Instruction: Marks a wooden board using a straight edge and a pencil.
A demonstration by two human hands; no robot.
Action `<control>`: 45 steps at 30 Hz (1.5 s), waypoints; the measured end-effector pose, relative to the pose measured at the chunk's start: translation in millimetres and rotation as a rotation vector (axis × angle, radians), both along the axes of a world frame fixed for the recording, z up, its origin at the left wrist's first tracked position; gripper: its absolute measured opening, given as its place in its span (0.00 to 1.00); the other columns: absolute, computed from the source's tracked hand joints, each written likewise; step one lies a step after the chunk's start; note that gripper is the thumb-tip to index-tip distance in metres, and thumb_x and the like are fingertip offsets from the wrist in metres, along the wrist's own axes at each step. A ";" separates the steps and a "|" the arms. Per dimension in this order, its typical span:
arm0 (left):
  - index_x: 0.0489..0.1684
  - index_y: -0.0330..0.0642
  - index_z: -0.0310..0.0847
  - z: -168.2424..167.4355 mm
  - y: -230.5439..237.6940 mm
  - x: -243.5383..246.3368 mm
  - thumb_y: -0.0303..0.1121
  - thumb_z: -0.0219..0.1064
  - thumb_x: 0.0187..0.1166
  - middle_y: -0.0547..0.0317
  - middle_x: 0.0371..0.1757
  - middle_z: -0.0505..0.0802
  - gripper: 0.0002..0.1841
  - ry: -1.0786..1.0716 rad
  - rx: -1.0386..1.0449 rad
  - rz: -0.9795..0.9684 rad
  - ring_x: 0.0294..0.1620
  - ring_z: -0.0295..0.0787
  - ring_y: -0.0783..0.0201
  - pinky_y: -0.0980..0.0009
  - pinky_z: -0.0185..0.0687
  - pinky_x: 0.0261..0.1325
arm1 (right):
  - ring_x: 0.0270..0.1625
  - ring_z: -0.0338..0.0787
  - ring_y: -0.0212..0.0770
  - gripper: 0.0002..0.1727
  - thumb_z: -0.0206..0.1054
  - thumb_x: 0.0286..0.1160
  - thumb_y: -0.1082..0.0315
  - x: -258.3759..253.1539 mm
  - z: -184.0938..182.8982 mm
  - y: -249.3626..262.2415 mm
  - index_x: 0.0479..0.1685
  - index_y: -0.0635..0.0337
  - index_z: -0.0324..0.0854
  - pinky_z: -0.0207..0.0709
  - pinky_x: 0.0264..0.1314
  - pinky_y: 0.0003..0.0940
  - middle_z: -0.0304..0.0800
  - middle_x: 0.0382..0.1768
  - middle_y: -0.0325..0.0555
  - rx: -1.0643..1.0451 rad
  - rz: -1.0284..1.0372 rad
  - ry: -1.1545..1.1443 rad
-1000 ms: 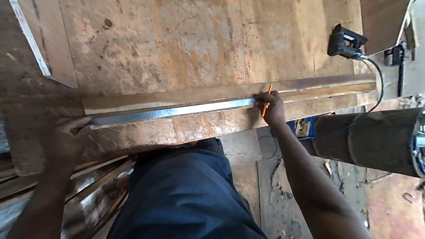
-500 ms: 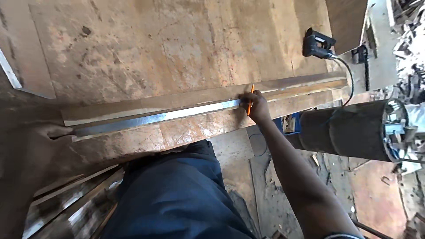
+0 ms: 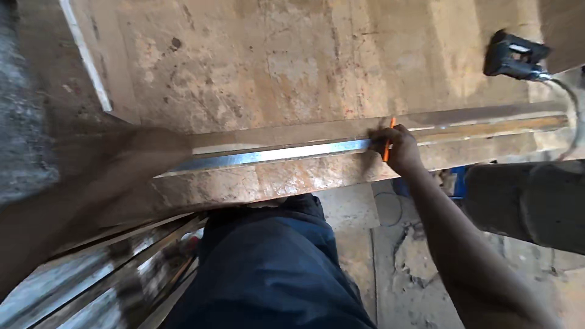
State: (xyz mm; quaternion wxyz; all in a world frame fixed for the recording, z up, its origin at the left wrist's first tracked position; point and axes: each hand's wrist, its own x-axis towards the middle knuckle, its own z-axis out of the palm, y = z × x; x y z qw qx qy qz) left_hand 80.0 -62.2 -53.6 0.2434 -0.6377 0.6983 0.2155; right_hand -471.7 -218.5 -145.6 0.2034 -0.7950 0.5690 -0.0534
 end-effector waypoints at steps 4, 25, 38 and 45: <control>0.84 0.56 0.70 -25.9 -4.9 50.9 0.21 0.71 0.73 0.50 0.79 0.80 0.36 0.049 -0.083 -0.620 0.75 0.78 0.38 0.41 0.76 0.73 | 0.59 0.86 0.65 0.14 0.79 0.70 0.67 2.2 -0.9 2.1 0.55 0.54 0.90 0.79 0.60 0.68 0.85 0.59 0.64 0.005 -0.001 -0.019; 0.92 0.74 0.60 -51.5 -24.6 43.5 0.18 0.69 0.73 0.58 0.89 0.71 0.46 0.185 -0.104 -0.890 0.84 0.71 0.44 0.44 0.73 0.74 | 0.63 0.85 0.62 0.21 0.72 0.74 0.64 35.4 2.7 35.3 0.67 0.56 0.84 0.80 0.64 0.61 0.81 0.66 0.65 -0.114 -0.285 -0.046; 0.92 0.74 0.58 -57.7 -30.6 48.1 0.17 0.65 0.75 0.57 0.89 0.71 0.46 0.209 -0.092 -0.923 0.80 0.73 0.44 0.46 0.74 0.71 | 0.68 0.85 0.48 0.17 0.59 0.82 0.74 305.3 -20.3 181.7 0.63 0.50 0.88 0.83 0.68 0.44 0.88 0.62 0.48 -0.131 -0.085 -0.314; 0.92 0.74 0.58 -57.1 -55.8 43.4 0.40 0.92 0.45 0.54 0.85 0.73 0.62 0.213 -0.056 -1.100 0.74 0.76 0.42 0.45 0.75 0.68 | 0.71 0.85 0.54 0.17 0.58 0.82 0.76 305.6 -13.8 184.2 0.61 0.54 0.87 0.81 0.72 0.50 0.88 0.64 0.52 -0.128 -0.015 -0.206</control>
